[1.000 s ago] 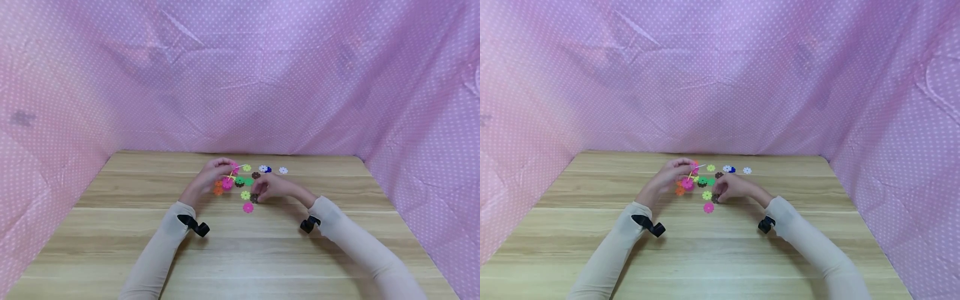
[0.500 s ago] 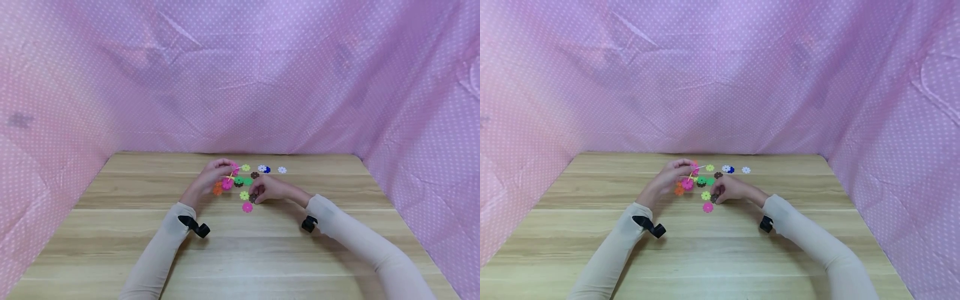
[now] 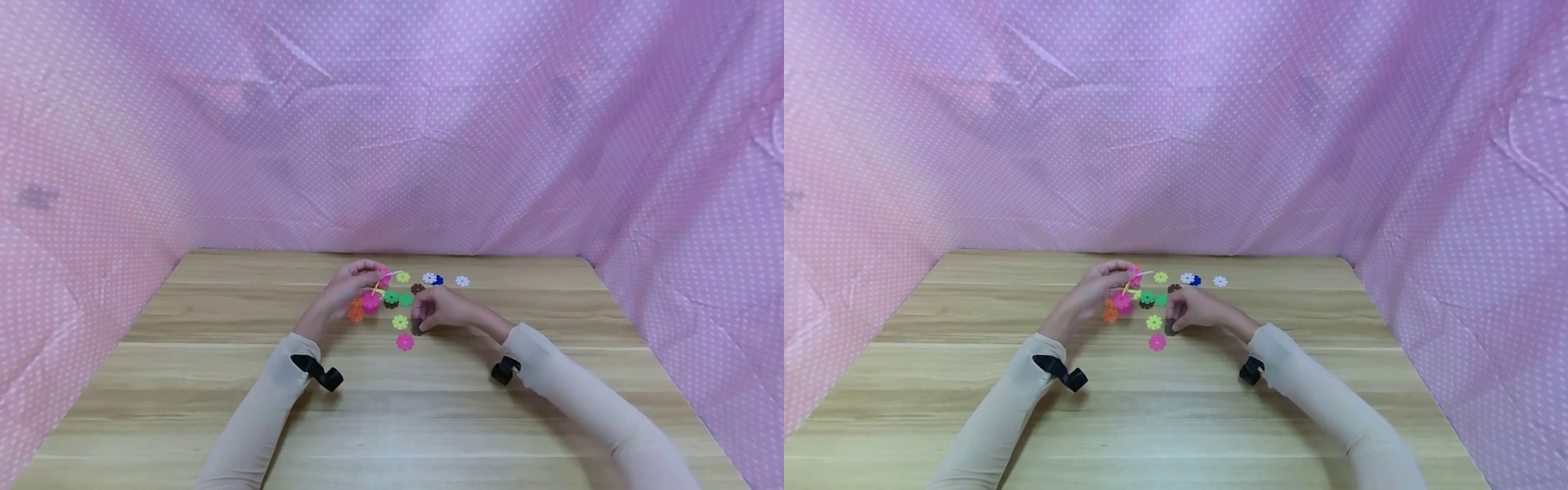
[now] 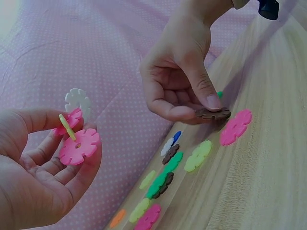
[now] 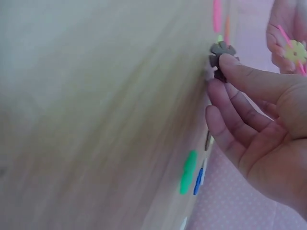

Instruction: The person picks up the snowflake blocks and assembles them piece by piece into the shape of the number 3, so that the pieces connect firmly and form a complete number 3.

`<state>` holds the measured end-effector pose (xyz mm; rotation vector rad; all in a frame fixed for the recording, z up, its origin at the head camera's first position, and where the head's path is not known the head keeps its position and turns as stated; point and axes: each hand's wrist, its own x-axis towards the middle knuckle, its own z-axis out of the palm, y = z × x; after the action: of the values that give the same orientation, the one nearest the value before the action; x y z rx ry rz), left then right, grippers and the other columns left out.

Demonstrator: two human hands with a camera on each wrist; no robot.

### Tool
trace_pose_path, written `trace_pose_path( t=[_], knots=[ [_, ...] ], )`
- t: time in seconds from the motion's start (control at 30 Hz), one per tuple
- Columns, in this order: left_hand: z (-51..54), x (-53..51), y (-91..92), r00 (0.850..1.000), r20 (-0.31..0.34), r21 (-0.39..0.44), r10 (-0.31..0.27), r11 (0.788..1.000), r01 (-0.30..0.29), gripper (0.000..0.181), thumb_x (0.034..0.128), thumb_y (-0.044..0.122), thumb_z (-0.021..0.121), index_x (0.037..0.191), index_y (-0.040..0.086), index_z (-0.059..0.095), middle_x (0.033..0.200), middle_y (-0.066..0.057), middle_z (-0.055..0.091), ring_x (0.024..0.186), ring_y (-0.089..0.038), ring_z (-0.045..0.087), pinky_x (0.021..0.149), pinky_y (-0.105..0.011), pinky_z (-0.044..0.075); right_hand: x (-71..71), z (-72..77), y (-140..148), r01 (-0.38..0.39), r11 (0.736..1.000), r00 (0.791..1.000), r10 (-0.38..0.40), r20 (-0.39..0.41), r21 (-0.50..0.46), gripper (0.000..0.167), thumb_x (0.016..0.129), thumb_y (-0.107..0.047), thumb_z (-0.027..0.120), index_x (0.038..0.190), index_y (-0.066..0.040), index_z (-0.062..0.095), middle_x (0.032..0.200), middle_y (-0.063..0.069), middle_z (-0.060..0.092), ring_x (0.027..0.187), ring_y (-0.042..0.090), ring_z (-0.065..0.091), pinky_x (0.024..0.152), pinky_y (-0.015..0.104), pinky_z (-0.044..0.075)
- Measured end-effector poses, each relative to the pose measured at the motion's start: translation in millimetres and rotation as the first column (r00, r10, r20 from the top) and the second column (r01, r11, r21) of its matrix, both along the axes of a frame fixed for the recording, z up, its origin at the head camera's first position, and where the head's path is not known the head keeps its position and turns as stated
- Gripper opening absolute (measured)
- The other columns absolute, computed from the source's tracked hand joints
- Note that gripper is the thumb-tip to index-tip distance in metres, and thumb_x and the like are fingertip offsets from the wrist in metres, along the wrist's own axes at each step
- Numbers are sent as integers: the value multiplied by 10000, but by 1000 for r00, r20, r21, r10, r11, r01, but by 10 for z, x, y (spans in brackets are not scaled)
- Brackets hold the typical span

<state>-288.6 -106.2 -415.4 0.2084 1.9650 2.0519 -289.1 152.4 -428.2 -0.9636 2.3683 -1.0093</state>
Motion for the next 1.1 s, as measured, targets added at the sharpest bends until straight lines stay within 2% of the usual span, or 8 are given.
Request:
trace_pose_path(
  t=[0.17,0.37,0.47,0.57,0.67,0.77,0.9,1.1],
  knots=[
    [2,1,-3,1000,1,0,17,1000,-17,135,1007,111,612,1134,86,649,951,66,691,946,-109,644,847,-252,553,-19,42,53,37,998,999,-37,-2,-59,153,831,50,771,960,-1,707,915,134,717,806,149,646,738,240,587],
    [8,10,-6,1000,-1,-9,27,1000,-27,116,1009,121,614,1115,108,659,947,78,691,958,-111,641,844,-256,546,-44,219,99,150,976,988,-154,-12,-157,182,874,5,759,1056,6,754,997,152,758,865,175,695,768,240,584],
    [14,14,-3,1000,-5,-11,29,1000,-29,112,1007,124,616,1110,108,659,940,80,690,953,-113,638,830,-253,542,-66,297,98,245,937,968,-250,14,-248,203,875,-2,765,1074,32,742,1002,171,757,846,180,702,758,272,604],
    [18,18,1,1000,-7,-12,26,1000,-26,117,1005,126,617,1113,104,655,936,77,690,945,-117,635,822,-252,536,-79,363,77,347,872,936,-344,74,-345,223,878,-3,763,1087,62,719,935,157,743,778,173,693,702,297,613],
    [19,23,-2,1000,-5,-14,28,1000,-28,122,1001,123,619,1116,102,655,935,75,690,942,-116,637,833,-257,537,-88,401,30,417,806,907,-398,136,-420,238,892,-14,753,1107,75,701,906,90,744,768,164,711,695,303,621],
    [20,29,0,1000,-1,-21,27,999,-27,125,998,126,624,1116,106,659,938,76,690,946,-116,636,850,-269,532,-87,416,-25,443,758,894,-413,173,-479,249,901,-13,747,1121,88,689,909,66,761,801,200,743,743,378,637],
    [25,40,11,1000,5,-19,25,1000,-25,127,998,125,624,1116,113,668,949,84,686,958,-111,624,863,-276,517,-75,420,-90,443,732,894,-406,191,-518,256,903,-17,748,1123,98,682,919,71,774,803,200,756,782,480,631],
    [31,36,22,1000,-10,0,18,1000,-18,143,998,96,618,1132,61,656,953,72,694,919,-94,645,846,-238,547,-71,407,-151,459,713,886,-414,211,-531,248,900,-2,747,1116,102,684,906,68,765,824,255,761,777,466,633]
  ],
)
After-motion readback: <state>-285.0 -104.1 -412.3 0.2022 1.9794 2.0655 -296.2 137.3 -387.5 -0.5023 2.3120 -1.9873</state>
